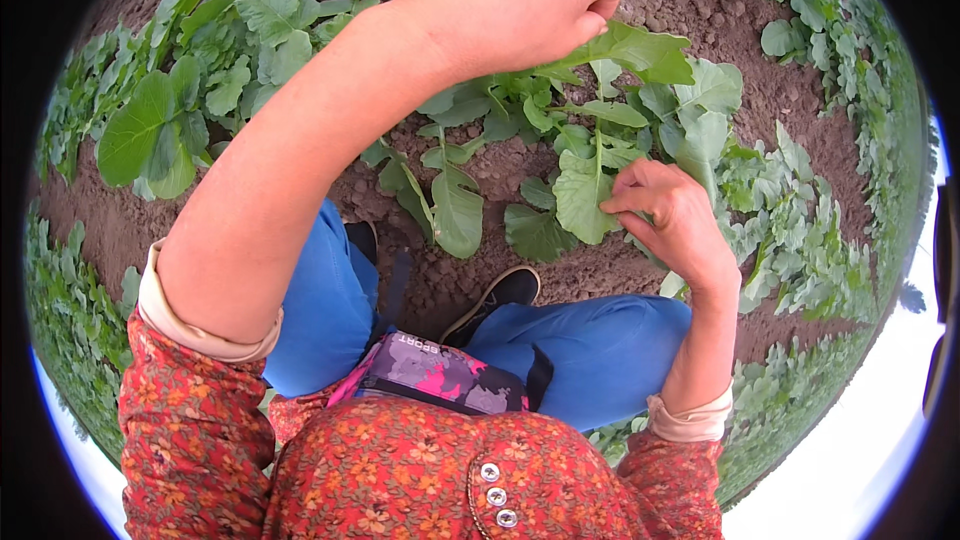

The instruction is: The person walks through a field of leafy green plants, stops to crouch, and inspects the leaves by lifting and turning them over. The person repeats this inspection process at several different plants along the row.

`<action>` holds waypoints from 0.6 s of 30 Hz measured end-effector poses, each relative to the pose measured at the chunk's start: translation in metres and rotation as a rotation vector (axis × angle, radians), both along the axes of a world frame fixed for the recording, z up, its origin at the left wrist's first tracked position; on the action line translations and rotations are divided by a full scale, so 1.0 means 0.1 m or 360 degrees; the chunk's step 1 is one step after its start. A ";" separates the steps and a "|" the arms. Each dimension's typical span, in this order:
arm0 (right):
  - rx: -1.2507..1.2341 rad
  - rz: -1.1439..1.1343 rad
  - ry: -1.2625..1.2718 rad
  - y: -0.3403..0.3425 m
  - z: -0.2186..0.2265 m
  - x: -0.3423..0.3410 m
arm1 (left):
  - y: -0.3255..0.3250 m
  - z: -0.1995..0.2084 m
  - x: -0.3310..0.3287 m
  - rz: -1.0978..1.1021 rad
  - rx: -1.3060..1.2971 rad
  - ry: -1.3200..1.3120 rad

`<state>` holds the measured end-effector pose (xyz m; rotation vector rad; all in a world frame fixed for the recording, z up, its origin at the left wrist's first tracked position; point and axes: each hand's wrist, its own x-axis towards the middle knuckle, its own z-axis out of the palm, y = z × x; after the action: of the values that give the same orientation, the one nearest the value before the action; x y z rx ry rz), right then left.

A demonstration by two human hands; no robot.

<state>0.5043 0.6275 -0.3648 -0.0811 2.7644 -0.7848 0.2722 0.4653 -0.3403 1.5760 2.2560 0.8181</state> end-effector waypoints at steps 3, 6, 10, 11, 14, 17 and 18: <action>-0.0022 -0.0046 -0.0069 0.00 0.00 0.01 | 0.06 -0.05 0.05 -0.0007 -0.0046 0.0025; -0.0069 -0.0071 -0.0096 -0.01 0.00 0.03 | 0.02 0.04 0.10 -0.0076 -0.0052 -0.0039; -0.0336 -0.0368 -0.0067 -0.07 0.03 -0.03 | 0.02 0.04 0.10 -0.0101 0.0012 -0.0121; -0.0349 -0.0396 0.0111 -0.04 0.03 -0.05 | 0.00 0.12 0.04 -0.0075 0.0045 -0.0216; -0.0278 -0.0647 0.0448 -0.08 0.17 -0.19 | -0.18 0.31 -0.24 0.0105 0.0449 -0.0106; -0.0341 -0.0749 0.0717 -0.14 0.25 -0.25 | -0.41 0.50 -0.47 0.0417 0.0567 -0.0385; -0.0361 -0.0755 0.0751 -0.15 0.27 -0.25 | -0.40 0.48 -0.42 0.0538 0.0575 -0.0389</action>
<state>0.4796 0.6122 -0.3380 0.4144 3.1659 -1.3487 0.2298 0.4257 -0.2924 1.1468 2.3133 1.4923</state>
